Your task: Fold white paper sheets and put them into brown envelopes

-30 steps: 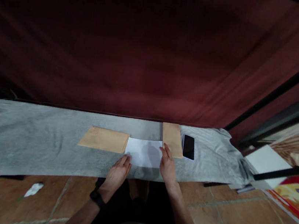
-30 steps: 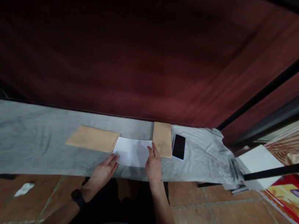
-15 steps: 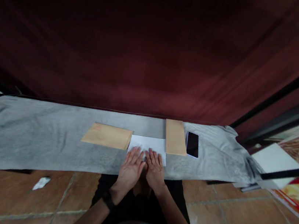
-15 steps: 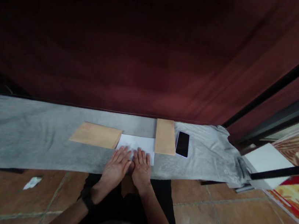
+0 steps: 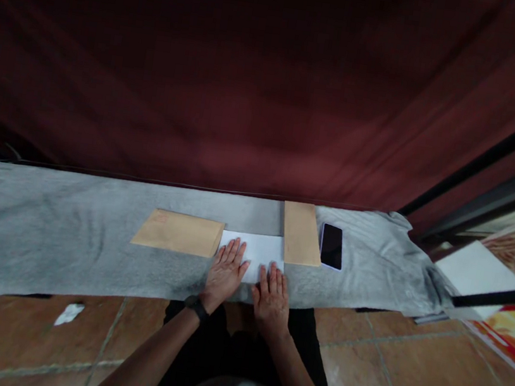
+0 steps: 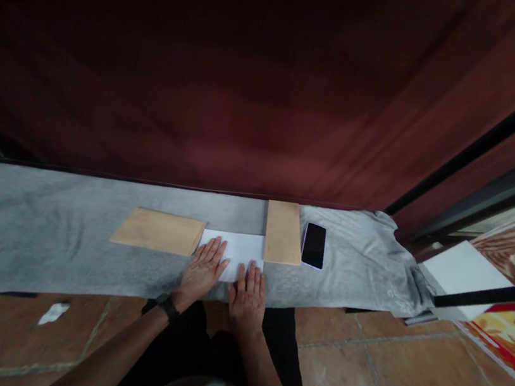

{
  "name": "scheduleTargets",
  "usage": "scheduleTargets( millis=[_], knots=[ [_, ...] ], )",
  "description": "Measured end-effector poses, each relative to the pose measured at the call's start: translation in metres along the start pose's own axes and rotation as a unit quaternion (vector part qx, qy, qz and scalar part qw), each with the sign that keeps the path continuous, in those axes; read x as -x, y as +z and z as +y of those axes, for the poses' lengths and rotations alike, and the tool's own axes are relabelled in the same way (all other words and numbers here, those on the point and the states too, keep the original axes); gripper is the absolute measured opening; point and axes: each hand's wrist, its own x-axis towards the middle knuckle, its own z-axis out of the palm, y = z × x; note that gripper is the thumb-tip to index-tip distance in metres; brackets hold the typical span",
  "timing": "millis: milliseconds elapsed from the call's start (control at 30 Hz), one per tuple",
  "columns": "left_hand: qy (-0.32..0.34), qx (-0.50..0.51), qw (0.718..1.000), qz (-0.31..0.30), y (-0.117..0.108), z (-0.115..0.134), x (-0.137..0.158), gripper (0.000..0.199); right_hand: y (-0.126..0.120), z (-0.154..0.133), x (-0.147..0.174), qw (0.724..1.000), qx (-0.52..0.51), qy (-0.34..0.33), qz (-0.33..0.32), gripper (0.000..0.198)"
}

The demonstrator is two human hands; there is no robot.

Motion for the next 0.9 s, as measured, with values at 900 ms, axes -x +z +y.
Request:
scheduleTargets(
  millis=[900],
  knots=[
    [-0.351, -0.059, 0.934, 0.022, -0.094, -0.198, -0.008, 0.067, 0.01, 0.007, 0.006, 0.998, -0.016, 0.027, 0.052, 0.045]
  ],
)
